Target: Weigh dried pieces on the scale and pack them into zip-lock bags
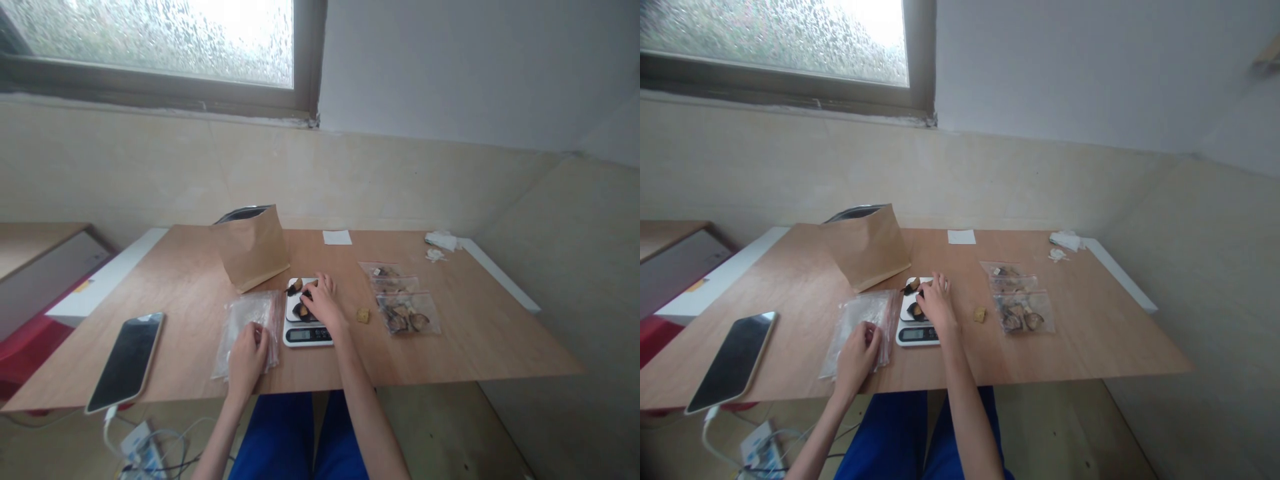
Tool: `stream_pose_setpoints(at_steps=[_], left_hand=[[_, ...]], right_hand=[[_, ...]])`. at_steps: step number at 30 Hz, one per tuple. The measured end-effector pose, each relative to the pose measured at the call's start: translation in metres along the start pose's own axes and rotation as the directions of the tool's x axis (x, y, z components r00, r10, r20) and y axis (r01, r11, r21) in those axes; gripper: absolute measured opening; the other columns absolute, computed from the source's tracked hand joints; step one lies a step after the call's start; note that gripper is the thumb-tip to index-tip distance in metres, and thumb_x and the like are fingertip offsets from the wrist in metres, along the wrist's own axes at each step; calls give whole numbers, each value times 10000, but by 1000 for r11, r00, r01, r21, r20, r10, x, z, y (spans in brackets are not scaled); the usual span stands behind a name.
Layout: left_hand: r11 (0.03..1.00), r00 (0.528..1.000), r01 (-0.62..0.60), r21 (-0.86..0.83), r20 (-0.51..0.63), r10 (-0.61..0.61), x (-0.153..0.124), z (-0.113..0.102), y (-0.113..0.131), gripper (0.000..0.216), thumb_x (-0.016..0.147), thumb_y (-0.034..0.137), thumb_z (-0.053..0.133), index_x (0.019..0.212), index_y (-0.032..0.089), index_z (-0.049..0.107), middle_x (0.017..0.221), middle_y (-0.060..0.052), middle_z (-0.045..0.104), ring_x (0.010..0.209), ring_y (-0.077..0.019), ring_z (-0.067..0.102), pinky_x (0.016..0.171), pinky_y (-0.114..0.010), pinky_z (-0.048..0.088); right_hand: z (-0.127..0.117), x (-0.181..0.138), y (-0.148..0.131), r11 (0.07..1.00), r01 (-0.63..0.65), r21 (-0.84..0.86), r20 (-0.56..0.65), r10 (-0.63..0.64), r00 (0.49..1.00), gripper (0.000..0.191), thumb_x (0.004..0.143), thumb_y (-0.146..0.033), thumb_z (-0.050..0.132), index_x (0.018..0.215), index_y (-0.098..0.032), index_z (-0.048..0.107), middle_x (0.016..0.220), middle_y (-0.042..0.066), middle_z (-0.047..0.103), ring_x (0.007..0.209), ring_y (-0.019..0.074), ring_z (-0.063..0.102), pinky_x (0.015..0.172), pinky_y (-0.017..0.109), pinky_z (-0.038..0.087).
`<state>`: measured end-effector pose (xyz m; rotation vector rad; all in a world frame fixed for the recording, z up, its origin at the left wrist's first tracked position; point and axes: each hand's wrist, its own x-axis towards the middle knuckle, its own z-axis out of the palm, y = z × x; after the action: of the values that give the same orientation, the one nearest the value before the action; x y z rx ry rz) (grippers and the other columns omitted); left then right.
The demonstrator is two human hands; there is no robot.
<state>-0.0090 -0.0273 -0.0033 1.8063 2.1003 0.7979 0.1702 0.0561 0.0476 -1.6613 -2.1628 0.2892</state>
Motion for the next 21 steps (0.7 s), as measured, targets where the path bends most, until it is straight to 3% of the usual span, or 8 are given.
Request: stream_pose_setpoints(at_steps=[5,11,17,21], left_hand=[[1000,1000,18,-5,17,-18,0,-1,1,212,865,359,332,745,217,434,698,-22,558,671,-189,549,575,-278,334],[999,999,32,-1,17,-32,0,-1,2,216,865,367,336,748,219,441,694,-16,547,680,-188,539,581,-276,329],[1000,1000,19,-19,9,-19,0,0,0,215,862,363,338,750,218,449,686,-14,545,674,-185,538,582,-275,332],[1000,1000,20,-3,6,-20,0,-1,0,213,858,359,339,744,217,450,681,-17,550,671,-186,539,572,-273,329]], right_hand=[[-4,-6,3,1000,4,12,-6,-4,1000,164,800,-275,611,939,-200,657,1234,130,461,1199,284,351,977,452,269],[-7,-4,5,1000,7,13,-31,-7,1000,56,787,-202,624,811,-204,675,1136,105,527,1138,265,395,951,435,287],[-24,-6,-3,991,31,133,-142,-12,990,70,805,-227,604,769,-229,664,1137,70,555,1111,249,408,934,424,282],[-40,-11,5,972,8,234,-264,55,963,89,833,-224,546,825,-235,634,1116,46,584,1072,228,441,908,383,297]])
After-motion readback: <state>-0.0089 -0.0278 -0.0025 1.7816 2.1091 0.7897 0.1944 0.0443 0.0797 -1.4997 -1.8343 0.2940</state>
